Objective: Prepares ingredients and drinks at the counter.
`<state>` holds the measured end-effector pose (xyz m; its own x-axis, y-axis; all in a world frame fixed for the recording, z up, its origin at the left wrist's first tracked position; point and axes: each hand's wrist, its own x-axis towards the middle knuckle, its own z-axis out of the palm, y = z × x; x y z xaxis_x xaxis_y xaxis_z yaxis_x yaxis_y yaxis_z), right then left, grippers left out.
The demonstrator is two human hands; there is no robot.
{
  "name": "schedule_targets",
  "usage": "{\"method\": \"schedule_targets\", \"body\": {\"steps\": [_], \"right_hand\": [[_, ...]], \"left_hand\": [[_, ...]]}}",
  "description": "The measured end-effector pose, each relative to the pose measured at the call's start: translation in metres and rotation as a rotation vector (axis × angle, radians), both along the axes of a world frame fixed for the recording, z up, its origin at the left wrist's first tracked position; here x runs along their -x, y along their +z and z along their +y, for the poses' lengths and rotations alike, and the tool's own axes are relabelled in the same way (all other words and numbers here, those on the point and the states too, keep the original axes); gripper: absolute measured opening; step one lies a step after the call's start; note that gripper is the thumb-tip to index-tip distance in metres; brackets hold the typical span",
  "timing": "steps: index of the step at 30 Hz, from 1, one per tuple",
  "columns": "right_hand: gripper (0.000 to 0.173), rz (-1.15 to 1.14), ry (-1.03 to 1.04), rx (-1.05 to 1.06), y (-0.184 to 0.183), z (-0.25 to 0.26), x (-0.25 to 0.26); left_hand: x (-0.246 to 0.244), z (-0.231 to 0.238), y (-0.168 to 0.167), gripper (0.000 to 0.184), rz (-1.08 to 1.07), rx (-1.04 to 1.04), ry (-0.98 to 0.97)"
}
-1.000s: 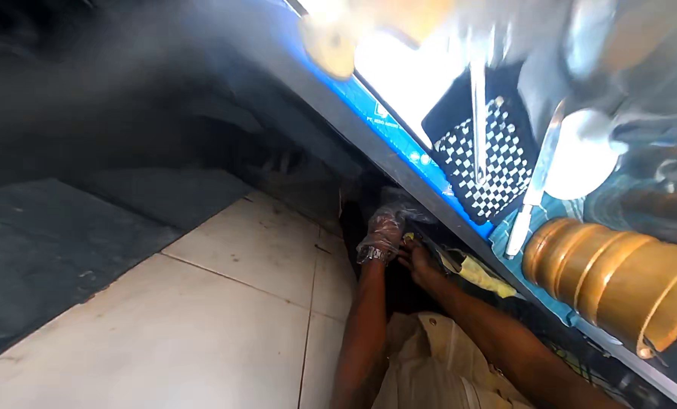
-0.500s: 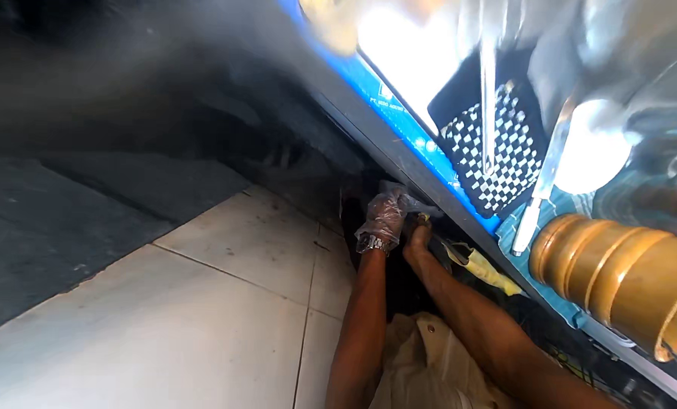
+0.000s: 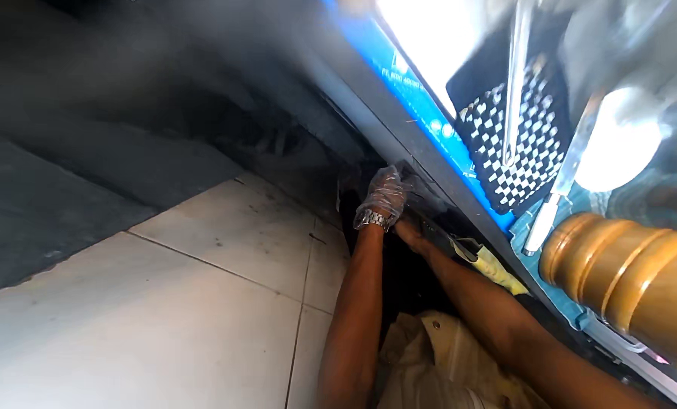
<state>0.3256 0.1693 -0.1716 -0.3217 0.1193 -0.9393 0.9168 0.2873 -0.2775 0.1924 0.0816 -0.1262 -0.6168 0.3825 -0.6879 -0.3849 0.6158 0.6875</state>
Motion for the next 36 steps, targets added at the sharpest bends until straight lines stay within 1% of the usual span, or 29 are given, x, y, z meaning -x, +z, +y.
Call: {"method": "schedule_targets", "body": {"steps": [1, 2, 4, 5, 6, 7, 8, 9, 10, 11, 13, 14, 17, 19, 20, 21, 22, 24, 25, 26, 27, 28, 29, 30, 31, 32, 33, 36], "right_hand": [[0.037, 0.005, -0.023, -0.004, 0.001, -0.003, -0.002], [0.037, 0.021, -0.068, -0.053, 0.003, -0.007, -0.004], [0.039, 0.080, -0.149, -0.249, 0.007, -0.016, -0.007], [0.039, 0.130, -0.106, -0.360, 0.007, -0.019, -0.007], [0.039, 0.200, 0.018, -0.449, 0.008, -0.020, -0.007], [0.041, 0.281, 0.189, -0.510, 0.008, -0.018, -0.007], [0.046, 0.330, 0.357, -0.560, 0.005, -0.014, -0.003], [0.052, 0.330, 0.475, -0.607, 0.001, -0.012, 0.003], [0.056, 0.266, 0.537, -0.636, 0.002, -0.010, 0.013], [0.058, 0.137, 0.567, -0.652, 0.006, -0.010, 0.025], [0.062, -0.117, 0.604, -0.611, 0.012, -0.009, 0.047], [0.063, -0.187, 0.613, -0.582, 0.011, -0.006, 0.051], [0.056, -0.285, 0.608, -0.487, 0.007, 0.001, 0.059], [0.053, -0.311, 0.583, -0.441, 0.010, 0.001, 0.066], [0.050, -0.314, 0.577, -0.407, 0.011, 0.001, 0.067], [0.045, -0.318, 0.565, -0.341, 0.013, 0.002, 0.066], [0.045, -0.304, 0.511, -0.264, 0.012, 0.004, 0.060], [0.047, -0.220, 0.351, -0.176, -0.011, 0.010, 0.029], [0.047, -0.139, 0.333, -0.145, -0.032, 0.015, 0.006], [0.048, -0.023, 0.369, -0.128, -0.046, 0.017, -0.017], [0.048, 0.092, 0.415, -0.161, -0.057, 0.015, -0.037], [0.050, 0.015, 0.471, -0.174, -0.044, 0.010, -0.029], [0.050, -0.105, 0.515, -0.194, -0.014, 0.002, -0.007], [0.050, -0.169, 0.563, -0.251, 0.018, -0.006, 0.013], [0.047, -0.167, 0.586, -0.332, 0.042, -0.014, 0.025], [0.043, -0.129, 0.577, -0.372, 0.060, -0.018, 0.027], [0.041, -0.077, 0.546, -0.348, 0.076, -0.017, 0.020], [0.042, -0.006, 0.472, -0.011, 0.131, 0.005, -0.008]], "left_hand": [[0.000, -0.003, 0.004, 0.031, -0.019, -0.020, 0.048], [0.000, -0.004, 0.008, 0.031, -0.031, -0.036, 0.079], [-0.003, -0.004, 0.006, 0.033, -0.034, -0.041, 0.097], [-0.004, -0.003, 0.003, 0.033, -0.028, -0.037, 0.087], [-0.003, -0.002, 0.002, 0.034, -0.024, -0.029, 0.064], [-0.002, -0.002, 0.003, 0.034, -0.025, -0.022, 0.042], [0.000, -0.002, 0.004, 0.034, -0.021, -0.018, 0.028], [0.001, -0.002, 0.005, 0.032, -0.010, -0.016, 0.020], [0.001, -0.002, 0.005, 0.032, -0.005, -0.016, 0.017], [0.001, -0.002, 0.004, 0.033, -0.005, -0.027, 0.025], [0.003, -0.004, 0.006, 0.030, -0.025, -0.056, 0.064], [0.004, -0.004, 0.005, 0.031, -0.038, -0.068, 0.074], [0.004, -0.008, -0.004, 0.032, -0.085, -0.135, 0.135], [-0.004, -0.015, -0.022, 0.036, -0.128, -0.199, 0.222], [-0.010, -0.020, -0.032, 0.037, -0.132, -0.202, 0.288], [-0.018, -0.025, -0.043, 0.039, -0.129, -0.162, 0.341], [-0.026, -0.031, -0.050, 0.041, -0.120, -0.056, 0.361], [-0.044, -0.041, -0.053, 0.042, -0.148, 0.161, 0.377], [-0.056, -0.046, -0.054, 0.043, -0.161, 0.207, 0.401], [-0.071, -0.051, -0.053, 0.043, -0.172, 0.215, 0.425], [-0.083, -0.056, -0.053, 0.042, -0.186, 0.234, 0.456], [-0.093, -0.059, -0.053, 0.043, -0.201, 0.263, 0.486], [-0.102, -0.061, -0.051, 0.043, -0.220, 0.292, 0.510], [-0.106, -0.062, -0.049, 0.042, -0.231, 0.324, 0.513], [-0.108, -0.063, -0.049, 0.040, -0.229, 0.358, 0.505], [-0.108, -0.062, -0.047, 0.039, -0.230, 0.390, 0.486], [-0.107, -0.059, -0.043, 0.037, -0.233, 0.414, 0.463], [-0.087, -0.051, -0.017, 0.036, -0.245, 0.395, 0.391]]}}
